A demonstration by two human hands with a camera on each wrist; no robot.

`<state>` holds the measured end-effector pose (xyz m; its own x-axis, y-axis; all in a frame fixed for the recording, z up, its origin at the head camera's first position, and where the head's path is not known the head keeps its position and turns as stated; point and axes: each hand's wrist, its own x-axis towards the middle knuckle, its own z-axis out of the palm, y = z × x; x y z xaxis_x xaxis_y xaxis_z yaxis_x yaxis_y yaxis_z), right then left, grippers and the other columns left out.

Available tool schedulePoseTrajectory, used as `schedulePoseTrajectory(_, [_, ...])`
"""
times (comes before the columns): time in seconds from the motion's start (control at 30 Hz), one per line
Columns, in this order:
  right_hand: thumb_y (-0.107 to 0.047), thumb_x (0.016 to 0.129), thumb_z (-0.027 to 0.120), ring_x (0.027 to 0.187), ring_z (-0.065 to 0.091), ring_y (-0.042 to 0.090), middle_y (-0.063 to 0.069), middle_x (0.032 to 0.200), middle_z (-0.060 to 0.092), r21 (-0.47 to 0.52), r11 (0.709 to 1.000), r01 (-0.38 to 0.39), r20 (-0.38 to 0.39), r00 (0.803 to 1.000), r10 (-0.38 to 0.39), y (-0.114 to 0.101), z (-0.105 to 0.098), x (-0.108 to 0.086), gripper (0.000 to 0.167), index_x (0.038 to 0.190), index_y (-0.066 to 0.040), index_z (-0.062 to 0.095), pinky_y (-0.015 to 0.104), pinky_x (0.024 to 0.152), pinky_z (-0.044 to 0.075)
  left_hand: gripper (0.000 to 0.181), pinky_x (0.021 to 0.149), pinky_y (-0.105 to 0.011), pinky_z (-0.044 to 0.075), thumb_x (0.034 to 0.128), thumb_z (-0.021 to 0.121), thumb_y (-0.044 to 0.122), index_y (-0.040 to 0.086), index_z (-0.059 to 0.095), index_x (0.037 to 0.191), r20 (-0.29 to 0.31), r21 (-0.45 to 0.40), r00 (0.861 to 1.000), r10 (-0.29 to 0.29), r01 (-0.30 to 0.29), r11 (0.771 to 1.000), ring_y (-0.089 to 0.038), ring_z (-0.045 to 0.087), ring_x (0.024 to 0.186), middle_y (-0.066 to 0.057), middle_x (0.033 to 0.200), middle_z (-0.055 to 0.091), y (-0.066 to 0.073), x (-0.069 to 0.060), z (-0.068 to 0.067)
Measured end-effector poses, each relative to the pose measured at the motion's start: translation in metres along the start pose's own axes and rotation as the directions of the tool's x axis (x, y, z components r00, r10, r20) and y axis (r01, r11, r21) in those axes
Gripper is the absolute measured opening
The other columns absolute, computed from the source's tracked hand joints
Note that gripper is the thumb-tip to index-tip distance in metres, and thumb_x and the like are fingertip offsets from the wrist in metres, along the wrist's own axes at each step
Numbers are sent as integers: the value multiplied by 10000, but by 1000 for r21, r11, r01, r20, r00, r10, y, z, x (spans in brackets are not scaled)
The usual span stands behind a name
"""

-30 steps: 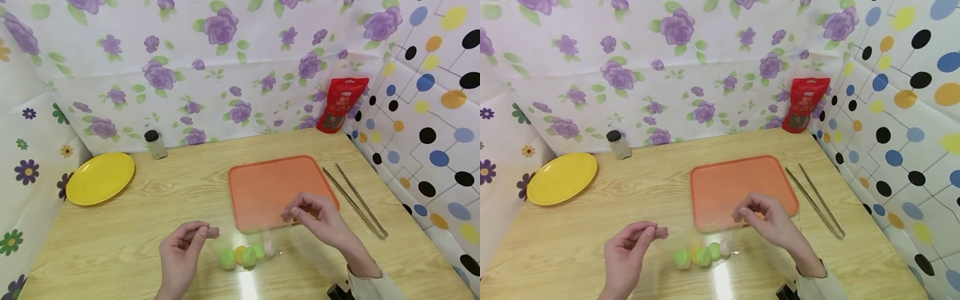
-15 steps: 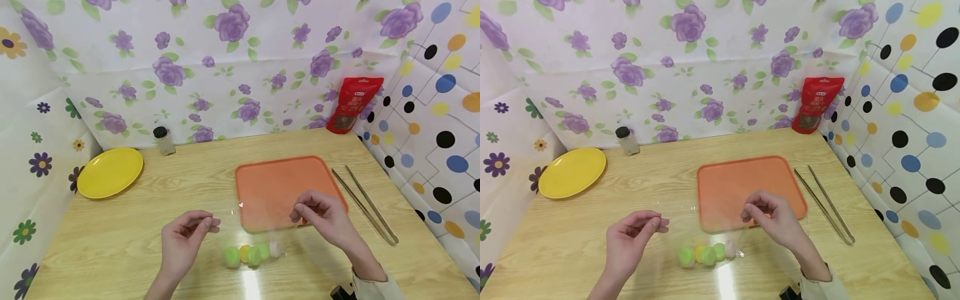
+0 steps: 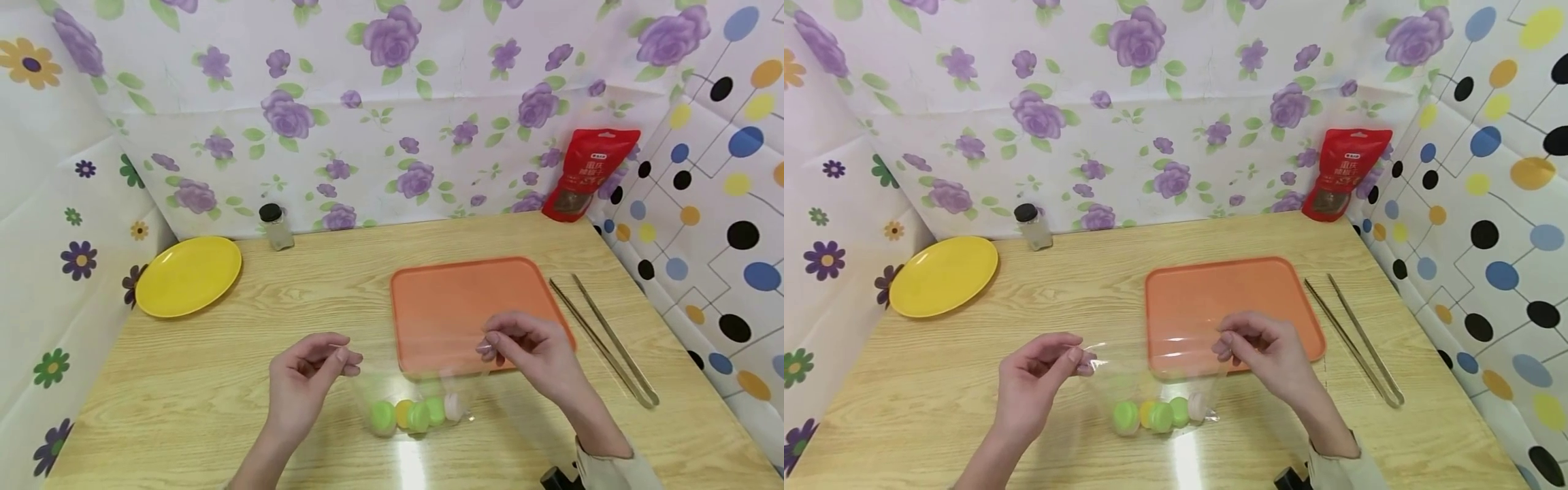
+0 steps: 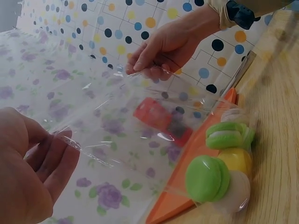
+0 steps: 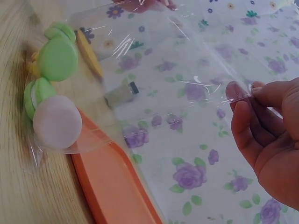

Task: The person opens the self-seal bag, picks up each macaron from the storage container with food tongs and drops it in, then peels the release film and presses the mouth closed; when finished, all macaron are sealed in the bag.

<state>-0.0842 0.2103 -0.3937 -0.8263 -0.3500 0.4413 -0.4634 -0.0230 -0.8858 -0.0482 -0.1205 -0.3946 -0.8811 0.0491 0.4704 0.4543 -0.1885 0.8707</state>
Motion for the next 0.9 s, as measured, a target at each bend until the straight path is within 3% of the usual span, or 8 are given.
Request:
schedulePoseTrajectory(0.2, [144,942,580,726,716,197,150,874,722,89,996,10,20,1000,-12,8,-3,-1,160,1041,70,681,309,550,560,209,669,-340,604,911,540,-220,-86,660,1017,79,-81,997,8,-2,997,-173,717,772,-118,878,718,-6,1,-4])
schedulePoseTrajectory(0.37, [145,950,564,738,707,202,168,876,712,145,989,7,38,999,-13,12,-3,-1,150,1003,71,682,326,549,563,198,643,-356,605,916,471,-241,-115,618,952,130,-22,991,21,-19,1000,-164,701,732,-113,859,677,-10,1,-7])
schedulePoseTrajectory(0.47, [169,950,530,735,694,208,170,868,708,133,991,1,41,999,-6,12,-3,-1,190,980,58,681,346,548,563,231,635,-361,604,913,443,-243,-89,614,928,147,11,989,23,-25,1000,-167,706,725,-118,842,659,-12,2,-8])
schedulePoseTrajectory(0.57, [202,937,497,713,678,204,135,872,711,88,996,16,40,999,-19,11,-4,-1,258,974,34,689,340,547,564,227,629,-352,602,917,430,-249,-90,593,925,178,6,982,67,-69,998,-174,704,719,-157,829,626,-14,3,-8])
schedulePoseTrajectory(0.67, [243,913,481,704,670,207,117,887,716,66,996,66,52,996,-69,11,-5,-1,312,987,27,693,328,544,562,211,625,-350,599,931,428,-249,-91,566,917,217,-19,969,121,-120,993,-185,688,726,-194,831,582,-16,5,-8])
schedulePoseTrajectory(0.9, [292,894,470,692,668,226,199,936,705,156,970,188,143,967,-211,14,-8,3,345,1047,65,679,325,564,581,276,620,-338,596,897,421,-278,-48,574,890,230,18,964,136,-144,989,-192,681,705,-167,818,581,-13,6,-8])
